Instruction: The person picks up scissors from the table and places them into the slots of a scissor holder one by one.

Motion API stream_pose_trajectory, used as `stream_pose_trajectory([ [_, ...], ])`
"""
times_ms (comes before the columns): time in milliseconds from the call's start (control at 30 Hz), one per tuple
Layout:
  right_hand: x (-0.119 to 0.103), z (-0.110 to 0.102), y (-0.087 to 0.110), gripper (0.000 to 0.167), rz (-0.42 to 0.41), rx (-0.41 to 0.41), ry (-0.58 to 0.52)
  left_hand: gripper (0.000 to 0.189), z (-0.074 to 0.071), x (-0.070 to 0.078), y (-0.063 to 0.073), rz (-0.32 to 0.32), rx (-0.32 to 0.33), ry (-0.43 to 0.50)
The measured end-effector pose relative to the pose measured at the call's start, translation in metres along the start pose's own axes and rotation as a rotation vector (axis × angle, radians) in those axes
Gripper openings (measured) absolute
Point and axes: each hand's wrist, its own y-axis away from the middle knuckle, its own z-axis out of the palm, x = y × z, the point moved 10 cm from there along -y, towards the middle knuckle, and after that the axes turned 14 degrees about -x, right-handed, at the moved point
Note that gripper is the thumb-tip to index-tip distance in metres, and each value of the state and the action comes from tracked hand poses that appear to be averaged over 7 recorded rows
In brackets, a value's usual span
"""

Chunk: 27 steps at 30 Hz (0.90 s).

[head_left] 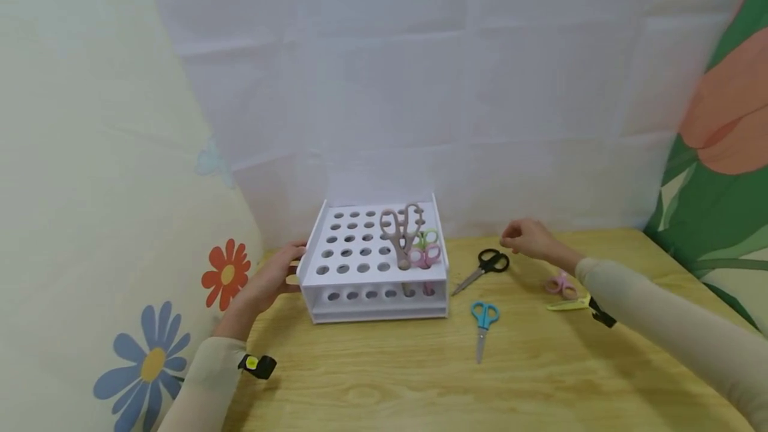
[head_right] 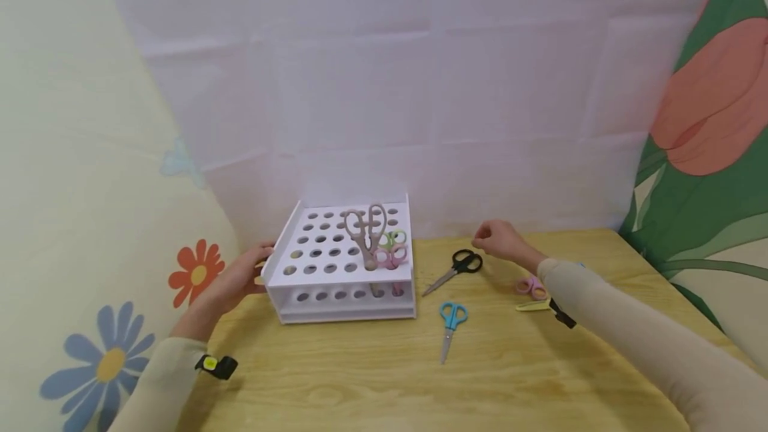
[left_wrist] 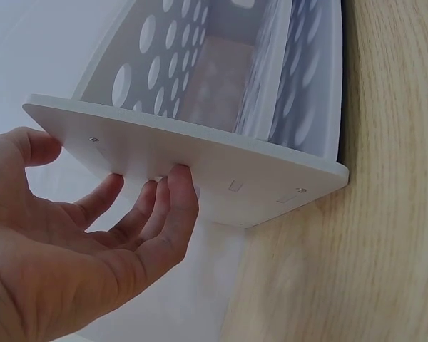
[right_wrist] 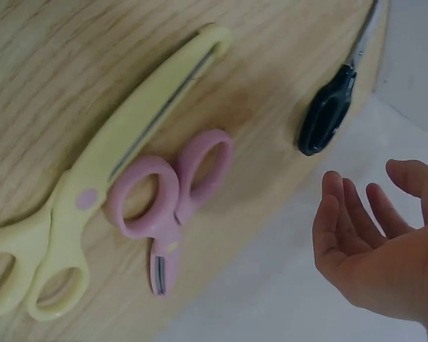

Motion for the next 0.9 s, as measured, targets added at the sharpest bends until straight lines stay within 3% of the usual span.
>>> stream_pose_trajectory([
  [267,0.027,0.036,-0.005,0.036,0.171,-0.130,0.076,0.065,0.004,-0.011,-0.003,-0.011,-0.028,0.028],
  [467,0.027,0.048,-0.019,0.049,0.207,-0.153,0.063,0.066,0.004,-0.012,-0.002,-0.005,-0.042,0.026],
  [667,0.029,0.045,-0.034,0.040,0.240,-0.145,0.089,0.064,0.004,-0.010,-0.002,-0.003,-0.025,0.050],
  [900,0.021,0.038,-0.047,0.023,0.247,-0.139,0.105,0.069,0.000,-0.001,-0.002,-0.012,-0.021,-0.004],
])
